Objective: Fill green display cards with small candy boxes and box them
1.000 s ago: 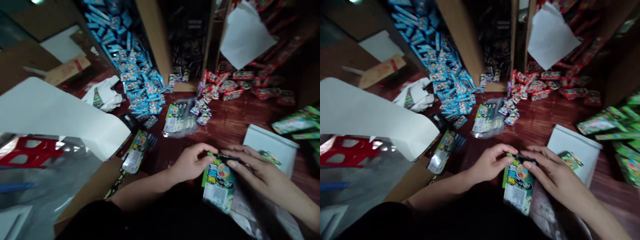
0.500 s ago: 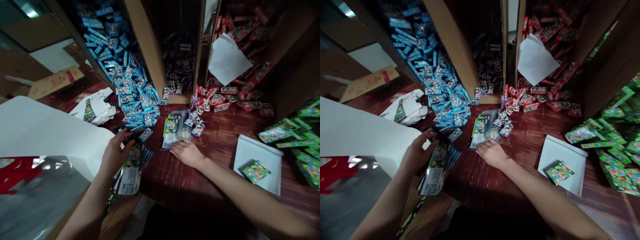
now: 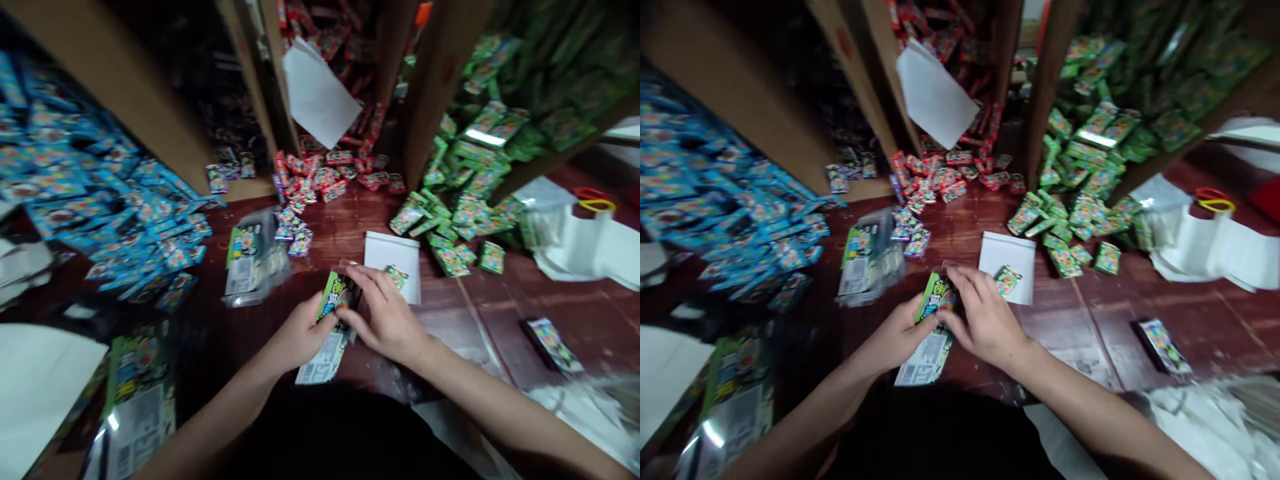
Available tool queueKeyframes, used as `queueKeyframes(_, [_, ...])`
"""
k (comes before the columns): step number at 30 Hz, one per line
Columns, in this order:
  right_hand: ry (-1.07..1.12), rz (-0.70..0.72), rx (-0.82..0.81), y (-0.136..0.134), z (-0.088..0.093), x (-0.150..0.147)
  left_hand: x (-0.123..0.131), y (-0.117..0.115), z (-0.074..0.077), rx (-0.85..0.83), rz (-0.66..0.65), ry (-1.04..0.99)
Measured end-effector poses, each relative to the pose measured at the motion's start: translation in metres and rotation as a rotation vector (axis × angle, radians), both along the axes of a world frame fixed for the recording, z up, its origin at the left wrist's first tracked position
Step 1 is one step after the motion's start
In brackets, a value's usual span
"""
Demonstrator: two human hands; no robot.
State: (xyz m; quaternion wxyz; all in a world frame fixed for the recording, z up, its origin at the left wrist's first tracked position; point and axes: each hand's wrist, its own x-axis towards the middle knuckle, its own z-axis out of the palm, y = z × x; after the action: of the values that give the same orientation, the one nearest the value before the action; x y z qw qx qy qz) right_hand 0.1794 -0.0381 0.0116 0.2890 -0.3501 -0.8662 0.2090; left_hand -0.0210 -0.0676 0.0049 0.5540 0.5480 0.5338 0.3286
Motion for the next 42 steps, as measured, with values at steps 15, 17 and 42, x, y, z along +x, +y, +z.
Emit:
queueKeyframes(15, [0.072,-0.21,-0.122,0.0,-0.014,0.057,0.049,0.005,0.015,0.0,-0.244,0.09])
queueKeyframes(17, [0.023,-0.229,-0.103,-0.001,-0.012,0.061,0.056,0.004,0.014,0.001,-0.209,0.079])
queueKeyframes(42, [-0.067,-0.274,-0.358,-0.013,-0.07,-0.038,0.01,-0.026,-0.039,-0.036,0.373,0.235])
